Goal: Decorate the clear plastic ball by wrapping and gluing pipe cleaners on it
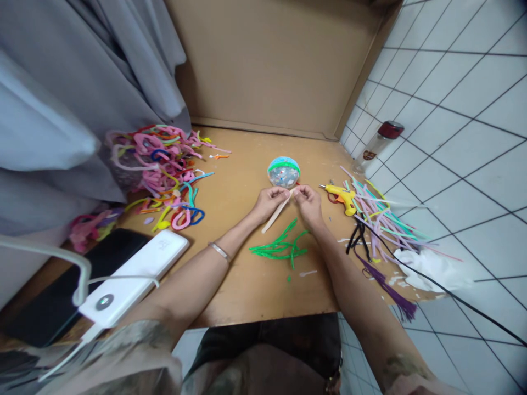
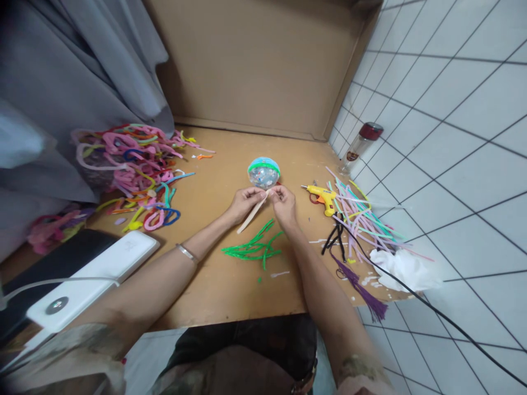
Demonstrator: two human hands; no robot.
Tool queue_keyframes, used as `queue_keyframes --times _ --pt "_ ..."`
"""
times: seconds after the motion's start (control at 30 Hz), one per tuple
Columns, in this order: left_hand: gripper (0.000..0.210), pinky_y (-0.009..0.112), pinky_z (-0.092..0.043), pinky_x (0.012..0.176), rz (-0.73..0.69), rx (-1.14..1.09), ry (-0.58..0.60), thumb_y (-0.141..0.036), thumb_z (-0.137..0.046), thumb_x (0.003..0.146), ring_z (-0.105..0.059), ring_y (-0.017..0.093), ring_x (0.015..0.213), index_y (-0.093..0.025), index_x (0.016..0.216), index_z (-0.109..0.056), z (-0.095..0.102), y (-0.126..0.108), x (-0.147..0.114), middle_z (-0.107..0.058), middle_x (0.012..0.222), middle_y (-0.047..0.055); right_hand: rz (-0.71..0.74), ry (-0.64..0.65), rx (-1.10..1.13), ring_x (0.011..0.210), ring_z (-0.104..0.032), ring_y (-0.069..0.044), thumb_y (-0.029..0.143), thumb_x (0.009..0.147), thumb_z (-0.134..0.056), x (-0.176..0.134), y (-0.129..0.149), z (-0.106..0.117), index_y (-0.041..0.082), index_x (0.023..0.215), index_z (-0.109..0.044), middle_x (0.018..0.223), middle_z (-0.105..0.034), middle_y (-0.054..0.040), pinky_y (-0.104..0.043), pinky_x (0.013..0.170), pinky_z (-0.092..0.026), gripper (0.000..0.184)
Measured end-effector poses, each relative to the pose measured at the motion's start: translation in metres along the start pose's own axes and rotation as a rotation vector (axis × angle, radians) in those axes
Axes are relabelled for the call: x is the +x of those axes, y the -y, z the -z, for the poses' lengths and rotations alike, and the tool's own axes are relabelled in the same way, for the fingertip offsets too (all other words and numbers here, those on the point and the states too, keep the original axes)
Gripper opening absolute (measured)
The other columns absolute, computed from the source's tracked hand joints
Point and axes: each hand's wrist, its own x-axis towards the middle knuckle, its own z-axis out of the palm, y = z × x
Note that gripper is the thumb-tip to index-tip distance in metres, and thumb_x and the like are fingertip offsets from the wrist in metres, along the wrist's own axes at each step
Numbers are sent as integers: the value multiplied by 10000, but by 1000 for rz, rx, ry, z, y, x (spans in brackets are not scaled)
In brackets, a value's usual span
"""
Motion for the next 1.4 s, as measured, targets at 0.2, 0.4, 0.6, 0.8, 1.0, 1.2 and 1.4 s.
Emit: queue_keyframes --times 0.2,0.4,0.6,0.8,1.0,1.2,1.4 --pt "273 210 -354 557 -19 57 -49 -397 -741 722 -461 77 548 -141 721 -647 1 2 3 -573 600 -31 -29 3 44 619 -489 -125 418 737 -641 0 1 0 213 713 -564 633 -546 30 -269 642 -423 221" --pt "260 213 -368 583 -45 74 -73 -389 -726 747 -466 82 565 -149 716 -630 1 2 3 -561 604 -36 -98 50 97 612 -495 -122 441 704 -697 -1 3 -2 207 723 -603 633 -569 27 -260 616 -419 253" --pt "250 218 -411 631 -104 105 -104 -379 -718 755 -514 96 621 -146 718 -634 0 2 3 -606 648 -21 -124 50 105 556 -464 -115 450 682 -725 -2 3 -5 212 678 -589 582 -538 35 -263 570 -389 275" --pt "302 232 -443 653 -130 85 -102 -432 -725 739 -535 105 632 -141 726 -642 -1 2 4 -632 667 -8 -192 20 202 515 -441 -92 429 584 -741 -3 8 -8 206 655 -622 556 -543 45 -249 542 -366 262" --pt "293 225 -421 618 -112 85 -67 -426 -706 754 -517 99 606 -140 728 -648 -1 3 2 -613 645 -14 -207 -7 195 514 -438 -91 397 587 -721 -3 6 -9 213 627 -611 542 -544 47 -244 532 -355 218" --pt "315 235 -438 626 -107 73 -11 -441 -719 750 -530 104 593 -137 717 -642 -1 0 0 -609 625 -15 -163 -10 166 519 -443 -92 371 631 -712 -3 5 -8 209 618 -587 536 -547 51 -247 553 -375 205" --pt "322 219 -425 568 -82 74 3 -443 -730 752 -523 88 549 -136 707 -646 -1 -1 -1 -614 620 -11 -93 -30 53 548 -477 -105 373 663 -716 -3 2 -5 204 637 -586 579 -597 31 -252 574 -396 215"
